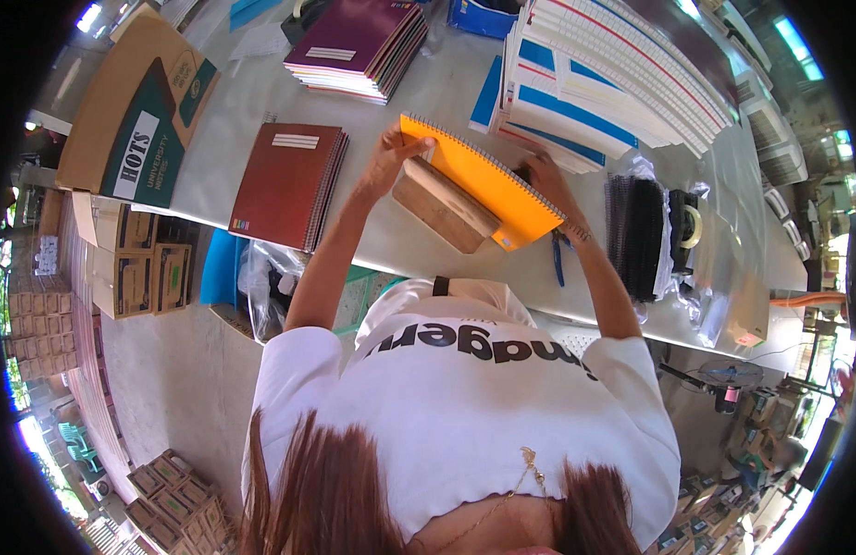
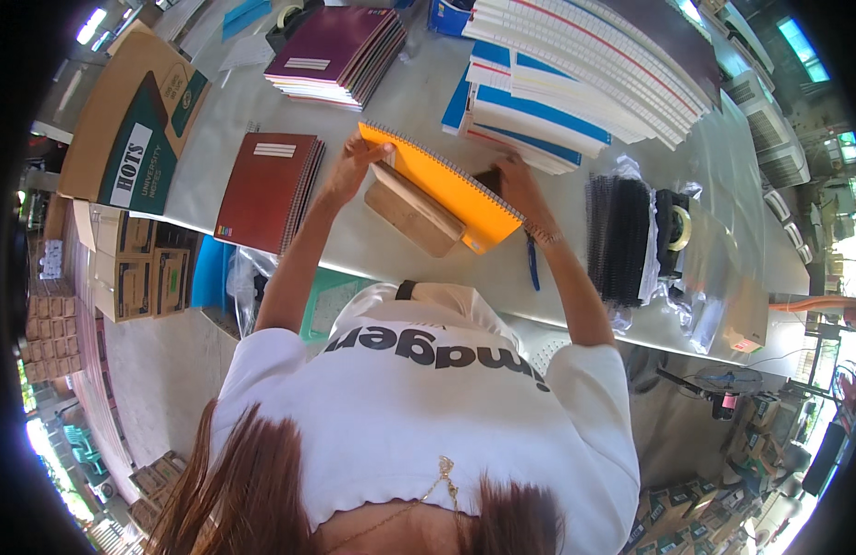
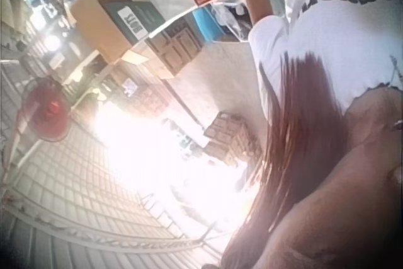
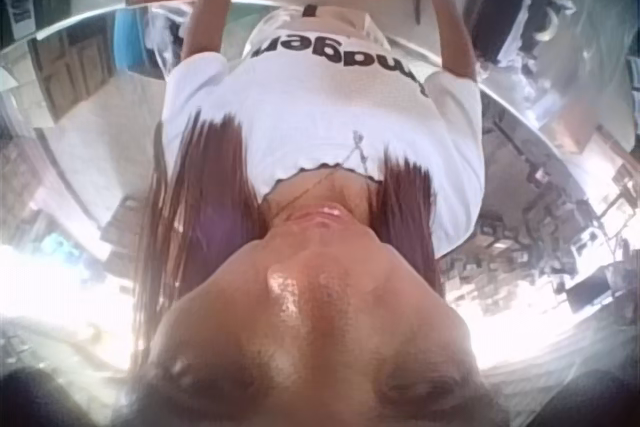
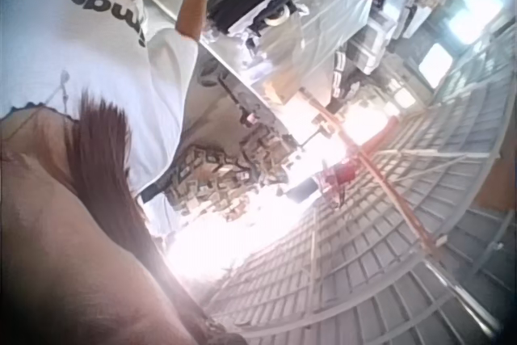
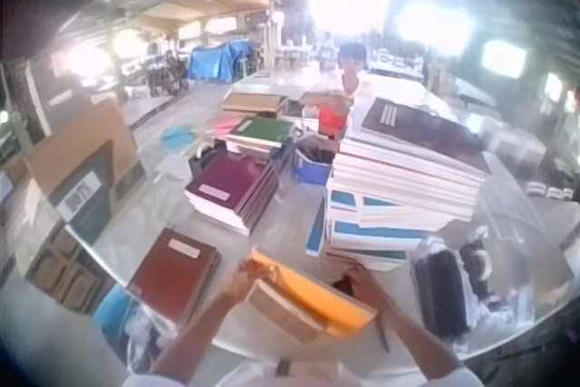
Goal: The person places notebooks one at a time into a wooden jig, manually threads a plastic spiral binding through the pre-punched holes by rotating the coil, and trims the excess binding using blue pliers.
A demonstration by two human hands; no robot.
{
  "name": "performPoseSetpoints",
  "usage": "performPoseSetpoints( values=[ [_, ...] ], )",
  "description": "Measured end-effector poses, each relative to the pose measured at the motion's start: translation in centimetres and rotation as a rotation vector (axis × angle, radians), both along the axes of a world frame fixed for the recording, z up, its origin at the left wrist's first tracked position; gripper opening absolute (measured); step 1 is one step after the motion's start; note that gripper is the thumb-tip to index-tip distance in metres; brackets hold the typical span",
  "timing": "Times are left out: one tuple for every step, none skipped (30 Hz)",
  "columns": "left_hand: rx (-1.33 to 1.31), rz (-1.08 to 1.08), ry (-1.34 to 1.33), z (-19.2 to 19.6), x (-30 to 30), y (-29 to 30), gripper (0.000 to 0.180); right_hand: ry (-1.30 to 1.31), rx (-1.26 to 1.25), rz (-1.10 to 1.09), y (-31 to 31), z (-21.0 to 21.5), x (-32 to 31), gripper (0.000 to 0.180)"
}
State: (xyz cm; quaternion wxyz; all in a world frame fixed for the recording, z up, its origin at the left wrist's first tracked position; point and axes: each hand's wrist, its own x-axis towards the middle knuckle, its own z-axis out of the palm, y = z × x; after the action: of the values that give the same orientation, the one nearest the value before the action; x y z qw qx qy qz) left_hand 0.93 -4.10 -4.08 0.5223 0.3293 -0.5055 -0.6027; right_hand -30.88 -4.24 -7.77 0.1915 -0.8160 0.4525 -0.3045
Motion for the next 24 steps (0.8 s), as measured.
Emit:
performPoseSetpoints(
  values=[
    [-0.019,0.065,-0.017,-0.5,0.1,0.6,0.026,0.083,0.023,-0.112,1.2,-0.1,-1.2,0.02],
    [0.001,0.103,-0.008,-0.4,-0.2,1.2,0.027,0.166,0.047,-0.229,3.0,-0.2,-2.3,0.021],
    [0.022,0.133,0.002,-0.1,-0.8,1.9,0.027,0.143,-0.07,-0.265,4.6,-0.6,-3.4,0.023],
    [0.044,0.162,0.01,0.2,-1.5,2.7,0.027,0.118,-0.185,-0.3,6.3,-1.0,-4.4,0.026],
    [0.066,0.226,0.071,0.4,-2.4,3.7,0.025,0.147,-0.133,-0.392,7.8,-1.2,-5.4,0.03],
    [0.083,0.273,0.063,0.4,-3.1,4.6,0.024,0.174,-0.079,-0.483,9.2,-1.4,-6.1,0.036],
    [0.099,0.314,0.055,0.5,-3.8,5.3,0.022,0.148,-0.016,-0.518,11.1,-1.7,-6.5,0.037],
    [0.115,0.365,0.048,0.5,-4.4,6.1,0.021,0.122,0.046,-0.543,12.6,-2.0,-6.7,0.038],
    [0.137,0.375,0.062,0.4,-5.0,6.8,0.02,0.166,0.056,-0.572,14.1,-2.6,-6.7,0.042],
    [0.158,0.38,0.076,0.5,-5.7,7.3,0.019,0.209,0.065,-0.606,15.5,-3.4,-6.5,0.045],
    [0.178,0.389,0.091,0.5,-6.2,7.8,0.018,0.252,0.073,-0.636,16.5,-3.9,-6.2,0.05],
    [0.189,0.383,0.097,0.8,-6.7,8.3,0.018,0.265,0.088,-0.634,17.0,-3.9,-5.6,0.054],
    [0.202,0.374,0.105,1.3,-7.1,8.7,0.019,0.281,0.105,-0.635,17.5,-3.9,-5.0,0.059],
    [0.216,0.368,0.114,1.6,-7.4,9.1,0.019,0.296,0.123,-0.633,17.8,-3.7,-4.6,0.064],
    [0.223,0.352,0.113,1.8,-7.5,9.2,0.02,0.296,0.16,-0.626,17.8,-3.6,-4.6,0.07],
    [0.231,0.337,0.111,1.9,-7.3,9.3,0.021,0.33,0.193,-0.641,17.7,-3.5,-4.6,0.069],
    [0.239,0.324,0.11,2.0,-7.2,9.3,0.022,0.365,0.226,-0.656,17.5,-3.5,-4.4,0.068],
    [0.18,0.349,0.067,2.6,-7.2,9.4,0.023,0.397,0.258,-0.675,17.5,-3.3,-4.2,0.068],
    [0.122,0.376,0.025,3.4,-7.2,9.4,0.025,0.391,0.259,-0.692,17.6,-3.4,-4.2,0.066],
    [0.063,0.402,-0.018,3.9,-7.1,9.3,0.026,0.386,0.259,-0.71,17.7,-3.6,-4.2,0.065],
    [0.034,0.392,-0.021,3.8,-6.9,9.4,0.026,0.382,0.259,-0.722,17.7,-3.5,-4.1,0.064],
    [0.005,0.381,-0.025,3.6,-6.6,9.4,0.027,0.293,0.27,-0.768,17.6,-3.5,-4.0,0.062],
    [-0.024,0.371,-0.029,3.6,-6.3,9.4,0.027,0.204,0.28,-0.813,17.5,-3.4,-3.8,0.06],
    [-0.04,0.358,-0.077,3.6,-6.0,9.5,0.026,0.116,0.3,-0.856,17.8,-3.1,-3.4,0.057]
  ],
)
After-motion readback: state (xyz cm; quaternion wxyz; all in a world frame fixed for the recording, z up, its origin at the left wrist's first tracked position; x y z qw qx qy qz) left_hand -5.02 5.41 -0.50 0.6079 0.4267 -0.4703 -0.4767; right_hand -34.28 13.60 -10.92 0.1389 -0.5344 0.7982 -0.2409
